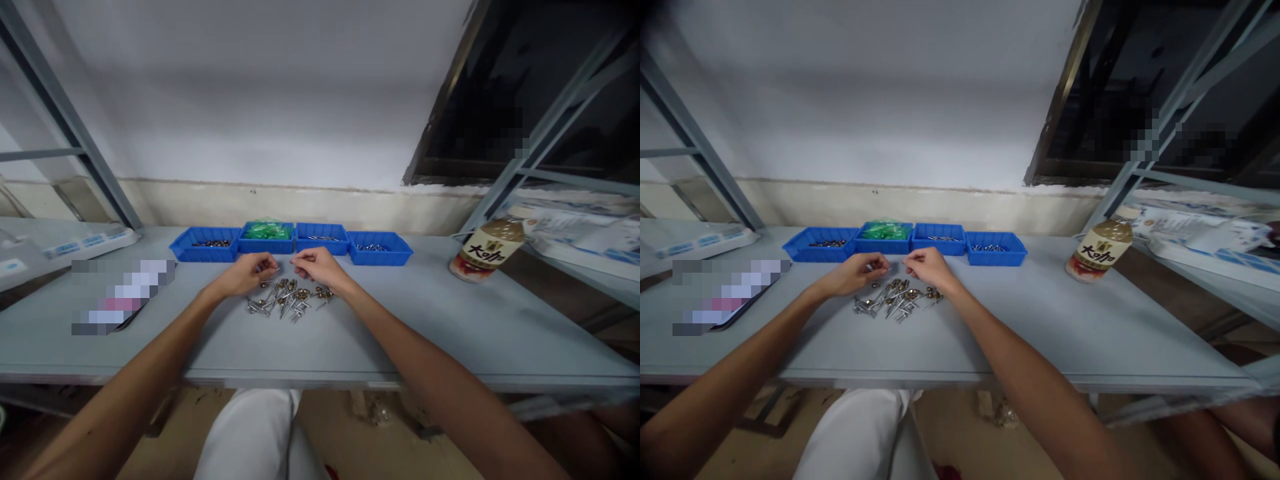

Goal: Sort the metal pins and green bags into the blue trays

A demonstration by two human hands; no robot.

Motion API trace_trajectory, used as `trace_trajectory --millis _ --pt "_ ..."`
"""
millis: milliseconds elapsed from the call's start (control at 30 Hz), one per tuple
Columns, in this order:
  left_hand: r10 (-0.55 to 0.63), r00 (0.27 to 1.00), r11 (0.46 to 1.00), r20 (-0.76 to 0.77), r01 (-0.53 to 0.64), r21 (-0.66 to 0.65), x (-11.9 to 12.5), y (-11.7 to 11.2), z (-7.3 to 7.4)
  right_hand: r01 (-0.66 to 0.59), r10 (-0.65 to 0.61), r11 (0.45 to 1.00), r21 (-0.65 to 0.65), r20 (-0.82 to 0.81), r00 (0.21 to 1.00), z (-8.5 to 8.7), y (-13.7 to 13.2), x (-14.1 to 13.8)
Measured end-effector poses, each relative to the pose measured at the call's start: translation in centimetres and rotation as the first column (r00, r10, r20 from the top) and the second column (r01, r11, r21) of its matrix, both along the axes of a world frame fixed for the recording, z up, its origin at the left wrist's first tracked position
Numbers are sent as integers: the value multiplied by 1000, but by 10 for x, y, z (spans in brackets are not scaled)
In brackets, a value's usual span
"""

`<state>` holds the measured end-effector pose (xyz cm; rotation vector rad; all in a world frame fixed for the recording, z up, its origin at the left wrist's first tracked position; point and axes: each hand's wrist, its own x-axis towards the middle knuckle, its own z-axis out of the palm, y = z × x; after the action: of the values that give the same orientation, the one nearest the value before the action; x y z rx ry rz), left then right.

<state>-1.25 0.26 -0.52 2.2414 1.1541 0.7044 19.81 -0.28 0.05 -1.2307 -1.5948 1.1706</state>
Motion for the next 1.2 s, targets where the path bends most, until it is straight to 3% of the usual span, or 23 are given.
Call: trace_trajectory --millis 133,267,367,567,800,867,1000,1067,1200 --pt "15 976 999 215 -6 -41 5 -1 3 -63 60 995 74 37 998 -1 -2 -2" --pt "45 873 991 485 23 -134 10 -3 7 -148 140 980 133 68 988 -2 -3 -5" --pt "63 826 985 560 39 -169 12 -3 8 -175 170 975 138 53 984 -1 -4 -6" --pt "79 882 995 464 -39 -96 10 -2 8 -176 176 984 17 -22 984 3 -2 -1" --pt "123 892 992 436 -107 -61 7 0 9 -55 44 996 -73 -150 988 8 4 10" --pt "108 937 994 334 -99 -43 5 0 8 16 -37 996 -90 -228 973 12 7 12" --pt "47 999 999 26 -47 18 1 1 3 315 -326 944 -95 -382 864 19 17 19" --pt "31 996 999 -79 -30 20 -1 1 1 373 -378 925 -75 -286 880 19 21 23" --pt "34 988 999 -154 -35 0 -7 3 -1 276 -278 960 -33 -44 960 13 20 26"
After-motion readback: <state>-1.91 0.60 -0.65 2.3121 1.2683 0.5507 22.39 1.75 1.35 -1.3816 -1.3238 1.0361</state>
